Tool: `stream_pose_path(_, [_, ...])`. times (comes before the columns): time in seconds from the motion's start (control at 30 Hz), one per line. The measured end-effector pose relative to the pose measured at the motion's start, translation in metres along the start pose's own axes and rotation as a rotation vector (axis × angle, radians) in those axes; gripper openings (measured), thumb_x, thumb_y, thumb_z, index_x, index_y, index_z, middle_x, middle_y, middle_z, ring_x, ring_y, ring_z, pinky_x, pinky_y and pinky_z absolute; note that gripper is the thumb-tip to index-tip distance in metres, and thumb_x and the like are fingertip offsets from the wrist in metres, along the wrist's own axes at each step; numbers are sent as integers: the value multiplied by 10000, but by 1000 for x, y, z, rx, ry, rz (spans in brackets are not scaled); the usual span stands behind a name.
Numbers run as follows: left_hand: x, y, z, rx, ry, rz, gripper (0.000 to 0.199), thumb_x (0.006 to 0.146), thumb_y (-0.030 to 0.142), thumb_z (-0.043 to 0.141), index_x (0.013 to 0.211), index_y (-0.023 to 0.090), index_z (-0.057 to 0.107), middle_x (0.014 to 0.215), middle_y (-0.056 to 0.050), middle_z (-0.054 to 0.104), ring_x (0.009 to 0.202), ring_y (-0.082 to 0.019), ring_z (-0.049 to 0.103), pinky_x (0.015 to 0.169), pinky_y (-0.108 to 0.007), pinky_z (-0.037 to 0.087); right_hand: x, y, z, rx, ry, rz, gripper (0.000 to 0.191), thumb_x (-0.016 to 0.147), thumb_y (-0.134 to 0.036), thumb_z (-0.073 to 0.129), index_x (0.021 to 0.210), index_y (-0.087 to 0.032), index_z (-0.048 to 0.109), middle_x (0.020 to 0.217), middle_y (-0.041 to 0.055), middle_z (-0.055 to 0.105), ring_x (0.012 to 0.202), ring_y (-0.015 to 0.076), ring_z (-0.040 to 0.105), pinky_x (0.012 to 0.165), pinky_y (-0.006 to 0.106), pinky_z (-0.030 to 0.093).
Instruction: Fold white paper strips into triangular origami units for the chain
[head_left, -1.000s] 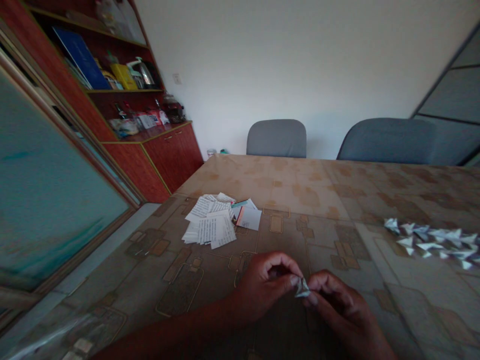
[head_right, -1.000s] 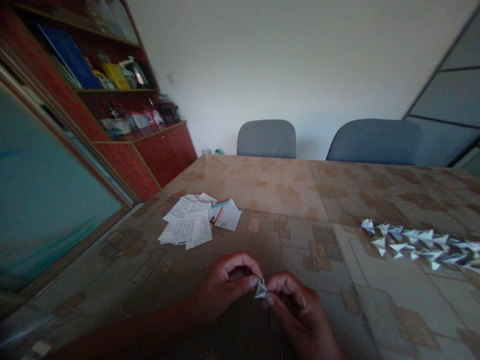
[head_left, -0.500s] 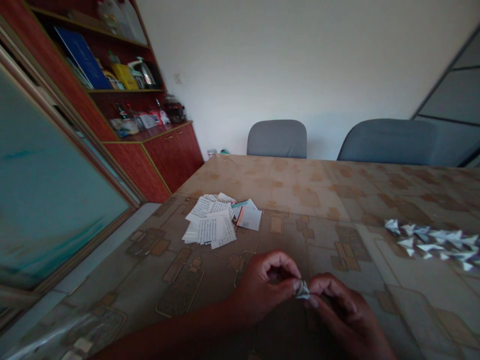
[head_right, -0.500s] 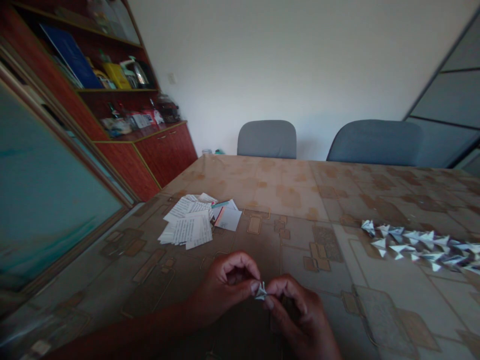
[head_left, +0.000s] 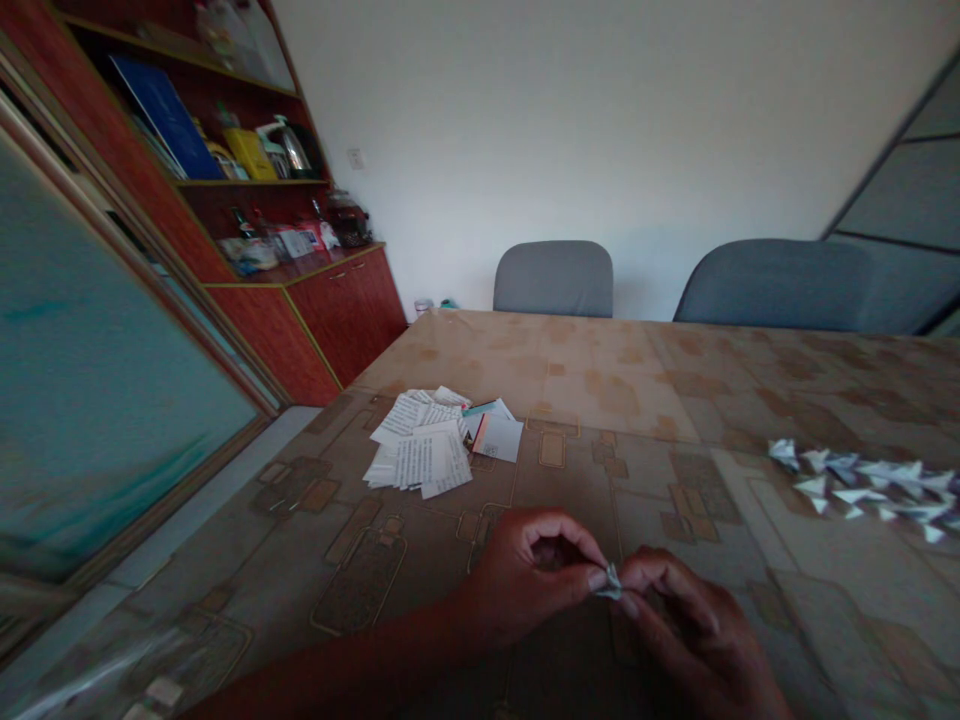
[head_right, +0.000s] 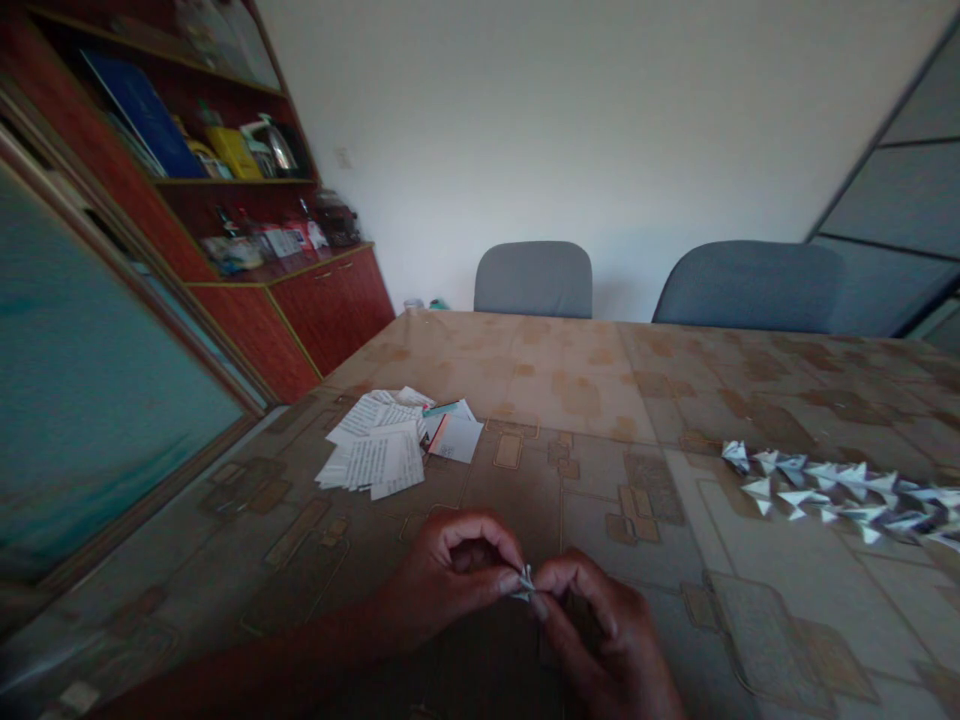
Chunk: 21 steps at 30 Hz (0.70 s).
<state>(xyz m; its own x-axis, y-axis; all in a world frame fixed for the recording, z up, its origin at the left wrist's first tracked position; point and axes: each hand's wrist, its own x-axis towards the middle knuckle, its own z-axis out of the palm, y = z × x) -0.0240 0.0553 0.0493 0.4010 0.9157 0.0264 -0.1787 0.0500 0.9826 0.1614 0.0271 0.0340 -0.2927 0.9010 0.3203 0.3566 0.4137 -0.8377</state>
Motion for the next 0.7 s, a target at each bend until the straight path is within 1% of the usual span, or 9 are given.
stream_pose_path(0.2, [1,1,1,23,25,-30,89,688,184,705,711,105,672,665,-24,624,611,-102,552,596,-216,410,-4,5,-1,-40,-49,-25,131,922,-231,504,803,-243,557,610,-53,579,513,102,576,490,147,468])
stream_pose_path(0.33, [1,-2,1,21,29,-30,85,677,180,704,704,111,661,647,-11,611,582,-92,535,579,-210,406,-4,6,0,-70,-47,-44,142,924,-230,500,792,-239,551,616,-45,573,519,105,573,491,152,467])
stream_pose_path(0.5, [0,-5,2,67,70,-25,56,645,143,671,669,121,624,621,4,585,559,-87,507,551,-202,391,-1,1,0,-111,-35,-73,140,910,-220,505,783,-239,560,639,-39,596,543,108,592,508,151,473])
stream_pose_path(0.57, [0,-7,3,67,86,-26,68,634,139,668,669,127,610,633,2,586,570,-92,512,561,-207,396,-1,0,-1,-107,-33,-65,149,913,-227,503,775,-239,558,633,-41,590,542,110,588,510,155,475])
stream_pose_path(0.7, [1,-9,4,39,109,-25,98,625,141,675,667,135,586,656,0,590,585,-94,518,576,-211,402,-3,0,-1,-93,-73,-8,166,927,-250,492,771,-238,548,615,-42,565,529,114,569,505,167,470])
